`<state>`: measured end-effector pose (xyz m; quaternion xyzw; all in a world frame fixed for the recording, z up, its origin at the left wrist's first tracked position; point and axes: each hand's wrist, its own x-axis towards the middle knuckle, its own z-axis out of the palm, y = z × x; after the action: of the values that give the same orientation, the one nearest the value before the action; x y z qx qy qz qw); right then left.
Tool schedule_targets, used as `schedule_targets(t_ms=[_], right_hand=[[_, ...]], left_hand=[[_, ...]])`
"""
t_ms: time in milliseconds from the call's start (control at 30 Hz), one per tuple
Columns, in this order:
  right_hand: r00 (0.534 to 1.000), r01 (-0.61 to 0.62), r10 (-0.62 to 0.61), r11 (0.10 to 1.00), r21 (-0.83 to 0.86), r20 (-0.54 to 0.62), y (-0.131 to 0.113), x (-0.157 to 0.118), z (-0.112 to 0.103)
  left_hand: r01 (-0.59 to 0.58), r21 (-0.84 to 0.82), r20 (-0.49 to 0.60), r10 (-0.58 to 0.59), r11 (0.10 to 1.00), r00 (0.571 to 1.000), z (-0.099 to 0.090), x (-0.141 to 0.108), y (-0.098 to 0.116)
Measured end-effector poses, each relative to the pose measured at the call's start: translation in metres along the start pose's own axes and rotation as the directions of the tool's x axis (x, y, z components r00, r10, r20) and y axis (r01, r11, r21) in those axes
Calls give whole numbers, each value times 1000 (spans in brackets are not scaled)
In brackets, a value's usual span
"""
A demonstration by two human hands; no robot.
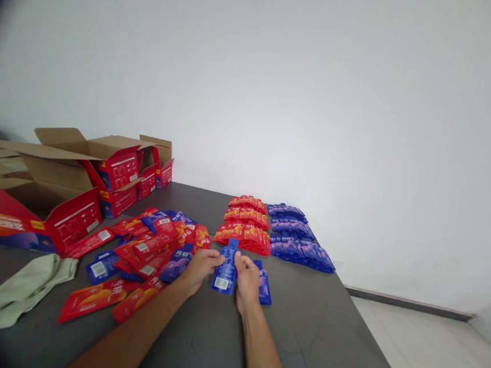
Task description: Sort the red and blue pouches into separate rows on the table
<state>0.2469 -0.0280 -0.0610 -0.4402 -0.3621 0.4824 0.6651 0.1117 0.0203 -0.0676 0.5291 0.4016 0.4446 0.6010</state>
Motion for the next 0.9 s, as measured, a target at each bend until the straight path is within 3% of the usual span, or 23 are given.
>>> schedule_targets(t_ms=[167,433,667,900], right_hand=[[997,-73,69,990,123,37,-2,3,-4],[997,-10,13,999,40,-77,0,5,-7],[1000,-23,23,1000,-20,15,5,6,-10],[1000,25,-25,999,-48,3,13,9,-14]], left_hand=[[20,-127,74,-10,992,997,3,-4,5],[54,-16,196,-50,998,979,1,-4,4],[-45,47,23,44,998,999,-6,8,-3],[-113,132,-6,115,985,993,-5,8,-4]])
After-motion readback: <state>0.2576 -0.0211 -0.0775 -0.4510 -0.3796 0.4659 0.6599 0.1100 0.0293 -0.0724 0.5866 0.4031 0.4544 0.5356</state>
